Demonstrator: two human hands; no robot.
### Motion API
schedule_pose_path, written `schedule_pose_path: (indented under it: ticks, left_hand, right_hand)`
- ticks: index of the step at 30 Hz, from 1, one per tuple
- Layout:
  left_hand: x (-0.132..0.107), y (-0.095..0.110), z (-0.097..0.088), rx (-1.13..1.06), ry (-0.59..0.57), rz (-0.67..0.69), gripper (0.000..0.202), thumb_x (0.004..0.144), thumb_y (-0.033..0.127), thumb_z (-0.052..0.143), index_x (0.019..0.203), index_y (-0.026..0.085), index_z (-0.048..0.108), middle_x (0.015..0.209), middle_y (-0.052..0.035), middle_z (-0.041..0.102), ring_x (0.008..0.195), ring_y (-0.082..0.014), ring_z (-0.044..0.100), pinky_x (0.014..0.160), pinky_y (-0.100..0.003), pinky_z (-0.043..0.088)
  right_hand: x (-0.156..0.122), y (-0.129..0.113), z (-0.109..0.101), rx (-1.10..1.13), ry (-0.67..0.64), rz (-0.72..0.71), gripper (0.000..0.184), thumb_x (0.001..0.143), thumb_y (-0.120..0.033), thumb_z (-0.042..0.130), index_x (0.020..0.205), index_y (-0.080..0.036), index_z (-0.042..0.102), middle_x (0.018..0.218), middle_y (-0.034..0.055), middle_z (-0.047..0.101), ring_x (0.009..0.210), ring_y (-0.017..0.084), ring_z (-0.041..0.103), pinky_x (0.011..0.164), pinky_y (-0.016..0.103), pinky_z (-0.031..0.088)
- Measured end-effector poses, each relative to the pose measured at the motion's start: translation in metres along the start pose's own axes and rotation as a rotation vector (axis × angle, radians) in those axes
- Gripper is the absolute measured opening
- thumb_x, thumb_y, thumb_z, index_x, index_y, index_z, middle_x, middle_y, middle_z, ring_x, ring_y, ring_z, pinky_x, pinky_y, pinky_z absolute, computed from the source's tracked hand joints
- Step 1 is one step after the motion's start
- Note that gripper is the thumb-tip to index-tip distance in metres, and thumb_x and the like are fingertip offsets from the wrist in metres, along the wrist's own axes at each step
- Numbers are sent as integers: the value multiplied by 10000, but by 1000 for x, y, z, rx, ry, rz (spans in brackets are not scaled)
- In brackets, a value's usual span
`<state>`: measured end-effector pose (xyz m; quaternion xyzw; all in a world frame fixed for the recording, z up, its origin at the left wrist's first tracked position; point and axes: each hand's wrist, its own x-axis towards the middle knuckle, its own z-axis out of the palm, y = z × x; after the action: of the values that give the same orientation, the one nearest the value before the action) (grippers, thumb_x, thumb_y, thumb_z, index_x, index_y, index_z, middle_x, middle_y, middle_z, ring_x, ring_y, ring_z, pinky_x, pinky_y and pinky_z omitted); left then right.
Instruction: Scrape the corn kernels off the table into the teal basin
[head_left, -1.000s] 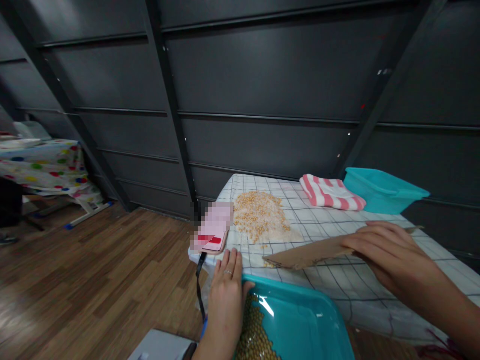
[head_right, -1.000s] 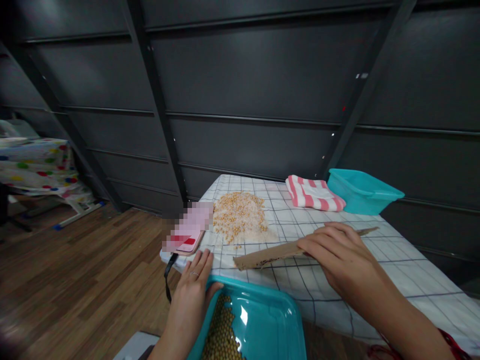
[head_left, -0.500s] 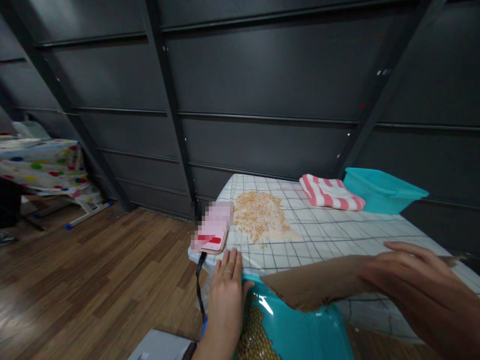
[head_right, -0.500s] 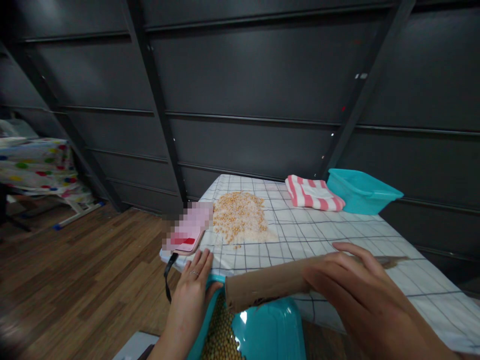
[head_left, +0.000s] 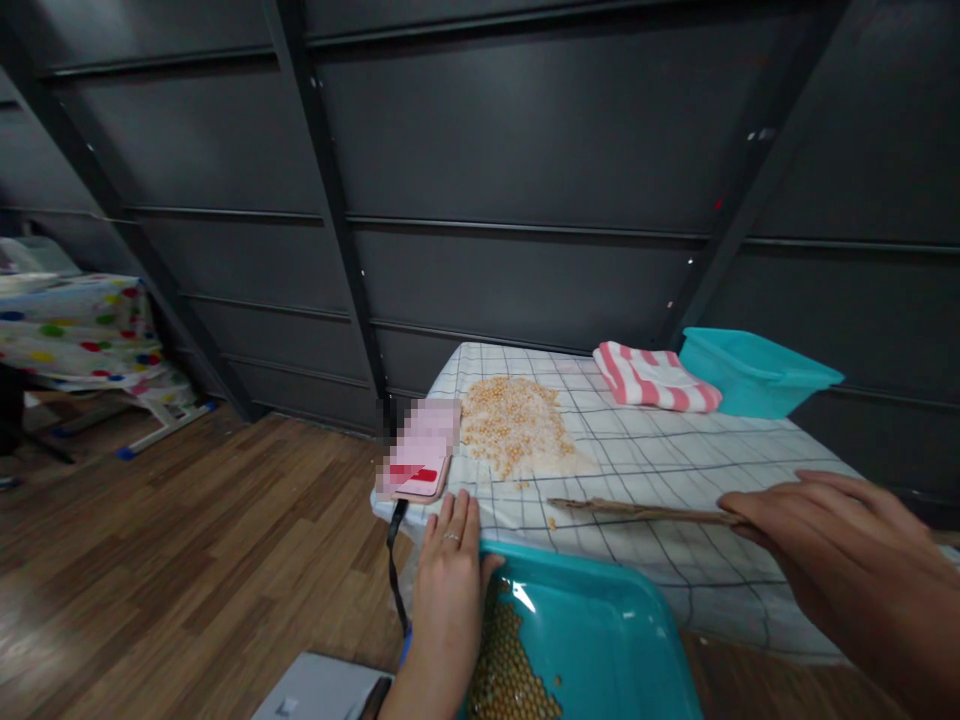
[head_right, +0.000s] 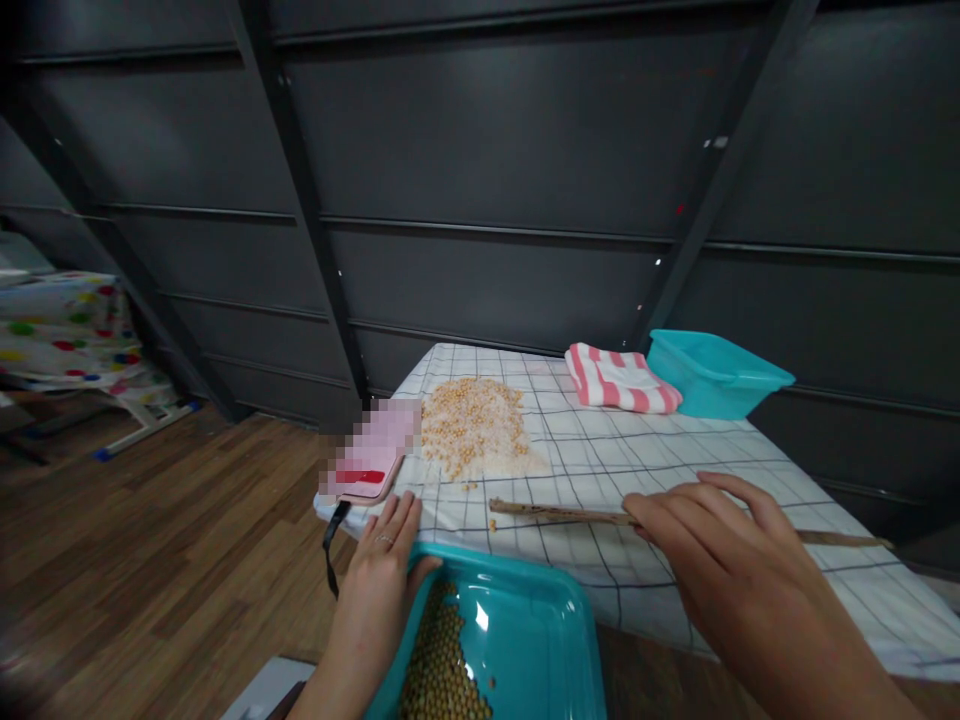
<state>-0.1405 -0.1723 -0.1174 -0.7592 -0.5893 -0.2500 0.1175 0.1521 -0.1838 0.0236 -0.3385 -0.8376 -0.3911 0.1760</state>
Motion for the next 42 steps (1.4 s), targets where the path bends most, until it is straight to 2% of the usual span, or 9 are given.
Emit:
schedule_pose_path:
  ticks: [7, 13, 18, 22, 24, 27, 33, 36, 42]
  left_hand:
    - [4, 6, -4, 56, -29, -16, 453, 753, 126, 564, 1198, 46, 537, 1227, -206, 593, 1141, -322, 553, 883, -494, 525]
    - [3, 5, -1, 83, -28, -7, 431, 765, 149, 547, 1190, 82, 553, 1220, -177, 611, 1139, -299, 559, 886, -464, 526]
    - [2, 4, 1, 90, -10, 26, 438, 779, 161, 534, 1199, 38, 535, 1229, -211, 595, 1142, -317, 554, 886, -472, 524]
    - [2, 4, 1, 38, -22, -4, 437, 786, 150, 524, 1213, 62, 532, 1244, -209, 583, 1158, -326, 539, 899, -515, 509]
    - [2, 4, 1, 8, -25, -17, 448, 784, 145, 527, 1228, 83, 524, 1255, -203, 576, 1174, -324, 526, 909, -530, 498]
    - [2, 5, 0, 18, -14, -30, 445, 774, 140, 546, 1214, 79, 534, 1243, -195, 588, 1166, -313, 534, 910, -498, 506]
    - [4, 6, -3, 73, -16, 1, 456, 757, 144, 573, 1203, 56, 537, 1225, -202, 599, 1140, -312, 555, 890, -471, 525]
    - [3, 4, -2, 83, -18, 16, 470, 760, 154, 571, 1215, 45, 522, 1234, -211, 589, 1147, -316, 549, 884, -472, 527]
    - [-2, 0, 3, 83, -22, 7, 499, 778, 180, 550, 1266, 105, 483, 1276, -182, 569, 1186, -298, 520, 913, -482, 503]
  right_hand:
    - [-4, -7, -2, 125, -36, 33, 296, 817, -42, 288, 942, -220, 489, 703, -16, 599, 637, 173, 554, 784, 384, 391]
    - [-13, -16, -8, 234, -38, 57, 326, 829, -12, 318, 968, -224, 522, 768, -4, 598, 704, 173, 542, 859, 402, 380]
    - [-24, -27, -15, 294, 25, 109, 364, 823, 13, 366, 1013, -234, 555, 834, 23, 612, 816, 194, 538, 933, 448, 369]
    - [-26, -20, -18, 302, 22, 79, 356, 815, -18, 401, 1041, -241, 562, 829, 29, 625, 805, 203, 562, 900, 436, 403]
    - [-22, -15, -16, 258, 9, 79, 330, 816, -32, 403, 1008, -249, 560, 811, 21, 628, 780, 199, 570, 878, 421, 410]
    - [-6, -12, -7, 197, -5, 104, 276, 850, -58, 349, 935, -235, 543, 754, 6, 620, 703, 176, 561, 850, 407, 403]
    - [25, -26, 11, 238, 7, 96, 262, 853, -29, 331, 907, -191, 530, 724, -6, 615, 687, 153, 557, 821, 389, 391]
    - [31, -31, 14, 245, 19, 58, 261, 863, -34, 329, 906, -181, 540, 716, -7, 615, 683, 146, 558, 835, 375, 379]
    - [37, -29, 14, 168, 43, 59, 279, 850, -29, 320, 853, -182, 553, 691, 14, 624, 664, 167, 552, 800, 373, 384]
